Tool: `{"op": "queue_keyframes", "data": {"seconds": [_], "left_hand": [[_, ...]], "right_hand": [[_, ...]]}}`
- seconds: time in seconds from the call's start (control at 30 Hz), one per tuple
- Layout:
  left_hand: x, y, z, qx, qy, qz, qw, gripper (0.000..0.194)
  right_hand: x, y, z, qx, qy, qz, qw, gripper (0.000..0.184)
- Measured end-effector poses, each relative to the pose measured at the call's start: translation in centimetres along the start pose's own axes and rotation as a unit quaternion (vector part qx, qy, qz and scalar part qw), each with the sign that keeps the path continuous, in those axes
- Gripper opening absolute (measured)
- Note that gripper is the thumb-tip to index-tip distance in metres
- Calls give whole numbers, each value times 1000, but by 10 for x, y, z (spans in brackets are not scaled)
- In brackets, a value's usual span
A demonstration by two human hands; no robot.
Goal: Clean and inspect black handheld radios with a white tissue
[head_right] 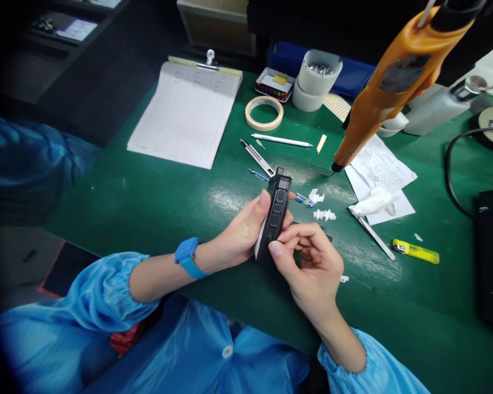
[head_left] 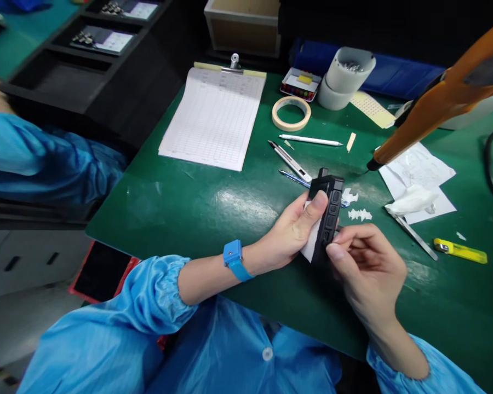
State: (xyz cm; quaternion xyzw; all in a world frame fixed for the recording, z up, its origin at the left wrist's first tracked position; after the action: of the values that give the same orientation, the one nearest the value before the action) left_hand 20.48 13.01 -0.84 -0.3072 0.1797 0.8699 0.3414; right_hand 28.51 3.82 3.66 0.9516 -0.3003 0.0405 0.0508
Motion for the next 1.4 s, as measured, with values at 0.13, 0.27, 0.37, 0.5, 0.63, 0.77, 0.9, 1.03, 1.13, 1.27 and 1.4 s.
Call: {"op": "queue_keyframes", "data": {"seconds": [0.13, 0.27, 0.37, 0.5, 0.63, 0.77, 0.9, 1.03, 1.13, 1.27, 1.4], "left_hand": [[1, -3, 5, 3, -12, 8, 1000, 75], [8, -14, 28, -64, -5, 15, 998, 60], [18, -22, 45, -100, -6, 41, 994, 47], [31, -29, 56, -109, -74, 102, 986, 51], [37, -29, 54, -99, -145, 134, 975, 58], [38, -28, 45, -85, -151, 113, 978, 56], [40, -27, 39, -72, -129, 117, 982, 47], [38, -26, 34, -53, -101, 109, 988, 43], [36, -24, 33, -46, -84, 103, 990, 46], [30, -21, 34, -44, -76, 87, 992, 48], [23, -18, 36, -51, -70, 55, 995, 62]], "right_hand": [[3, -4, -2, 3, 1, -11, 1000, 30], [35, -17, -7, 24, -39, 88, 995, 36], [55, -25, -13, 52, 93, 137, 985, 21], [45, -35, -6, 72, 275, 15, 959, 10], [45, -39, 3, 63, 332, -48, 940, 17], [93, -44, -3, 57, 368, 47, 927, 20], [149, -47, -2, 0, 385, 109, 917, 37], [167, -53, 16, -71, 389, 76, 915, 70], [164, -58, 26, -84, 384, 57, 918, 76], [156, -57, 22, -72, 371, 64, 924, 65], [144, -47, 5, -56, 323, 49, 944, 63]]}}
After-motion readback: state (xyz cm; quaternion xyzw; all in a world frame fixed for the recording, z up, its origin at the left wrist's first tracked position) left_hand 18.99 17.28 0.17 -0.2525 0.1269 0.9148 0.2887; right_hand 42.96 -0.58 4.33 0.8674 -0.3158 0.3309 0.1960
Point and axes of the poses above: each hand's wrist, its own y-axis away from the middle knuckle, its own x-axis out of the back of the hand, z = x × y, the point moved 7 cm from there along -y, towards the middle knuckle, and after that the axes turned 14 degrees about -x, right-handed, at the moved point
